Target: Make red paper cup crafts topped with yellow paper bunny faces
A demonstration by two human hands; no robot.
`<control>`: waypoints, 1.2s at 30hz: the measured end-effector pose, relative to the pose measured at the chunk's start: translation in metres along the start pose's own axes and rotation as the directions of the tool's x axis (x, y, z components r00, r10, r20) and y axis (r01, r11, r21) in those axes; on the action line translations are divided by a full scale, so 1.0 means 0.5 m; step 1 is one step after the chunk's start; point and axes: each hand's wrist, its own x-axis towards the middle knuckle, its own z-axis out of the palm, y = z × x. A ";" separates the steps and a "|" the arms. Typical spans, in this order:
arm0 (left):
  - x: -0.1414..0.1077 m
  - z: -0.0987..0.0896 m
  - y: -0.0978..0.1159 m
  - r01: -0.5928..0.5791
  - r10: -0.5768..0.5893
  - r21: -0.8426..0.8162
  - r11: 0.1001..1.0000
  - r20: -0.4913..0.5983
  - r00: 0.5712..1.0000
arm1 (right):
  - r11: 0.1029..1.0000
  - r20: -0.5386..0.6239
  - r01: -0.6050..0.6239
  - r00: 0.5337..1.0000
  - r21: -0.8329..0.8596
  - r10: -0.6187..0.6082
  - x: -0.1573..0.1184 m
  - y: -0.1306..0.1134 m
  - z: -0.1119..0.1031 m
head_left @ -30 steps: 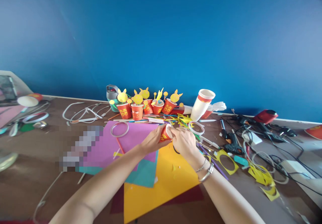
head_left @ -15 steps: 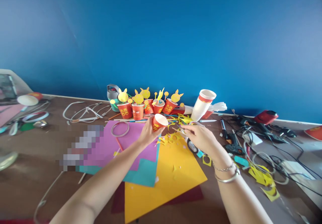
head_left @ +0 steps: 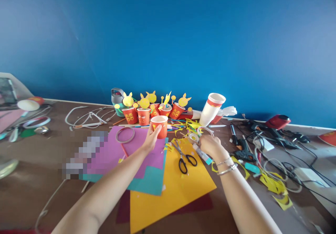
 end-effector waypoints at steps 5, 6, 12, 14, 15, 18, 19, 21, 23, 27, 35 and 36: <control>0.000 0.000 0.003 0.029 -0.029 -0.021 0.999 -0.014 0.999 | 0.994 -0.031 0.087 0.996 0.061 -0.085 -0.031 0.012 -0.032; -0.001 0.001 0.005 0.038 -0.038 -0.023 0.999 -0.015 0.999 | 0.985 -0.044 0.139 0.990 0.100 -0.135 -0.040 0.012 -0.040; -0.008 0.004 0.012 0.008 -0.009 0.014 1.000 0.030 1.000 | 0.936 -0.131 0.313 0.947 0.163 -0.293 -0.079 -0.021 -0.062; -0.010 0.004 0.013 0.005 -0.006 0.027 1.000 0.050 0.999 | 0.935 -0.138 0.323 0.943 0.149 -0.304 -0.080 -0.031 -0.062; -0.011 0.005 0.013 0.005 -0.007 0.030 1.000 0.057 0.998 | 0.937 -0.133 0.320 0.944 0.141 -0.303 -0.080 -0.034 -0.062; -0.014 0.007 0.016 0.020 -0.021 0.015 1.000 0.079 0.997 | 0.944 -0.122 0.305 0.949 0.122 -0.291 -0.079 -0.039 -0.062; -0.015 0.008 0.018 0.024 -0.025 0.010 1.000 0.085 0.996 | 0.945 -0.126 0.305 0.949 0.117 -0.290 -0.079 -0.040 -0.062; -0.016 0.009 0.021 0.019 -0.020 0.014 1.000 0.092 0.996 | 0.947 -0.137 0.300 0.949 0.116 -0.283 -0.080 -0.041 -0.061; -0.017 0.009 0.024 -0.006 0.002 0.038 0.999 0.094 0.996 | 0.949 -0.141 0.292 0.951 0.119 -0.275 -0.080 -0.041 -0.058; -0.020 0.007 0.028 -0.091 0.075 0.132 0.987 0.119 0.990 | 0.939 -0.098 0.300 0.953 0.167 -0.287 -0.080 -0.033 -0.051; -0.025 0.004 0.034 -0.200 0.166 0.213 0.956 0.167 0.972 | 0.775 -0.031 0.343 0.922 0.531 -0.386 -0.086 -0.044 -0.056; -0.024 0.004 0.035 -0.213 0.180 0.222 0.951 0.159 0.971 | 0.734 0.003 0.323 0.915 0.598 -0.404 -0.088 -0.049 -0.057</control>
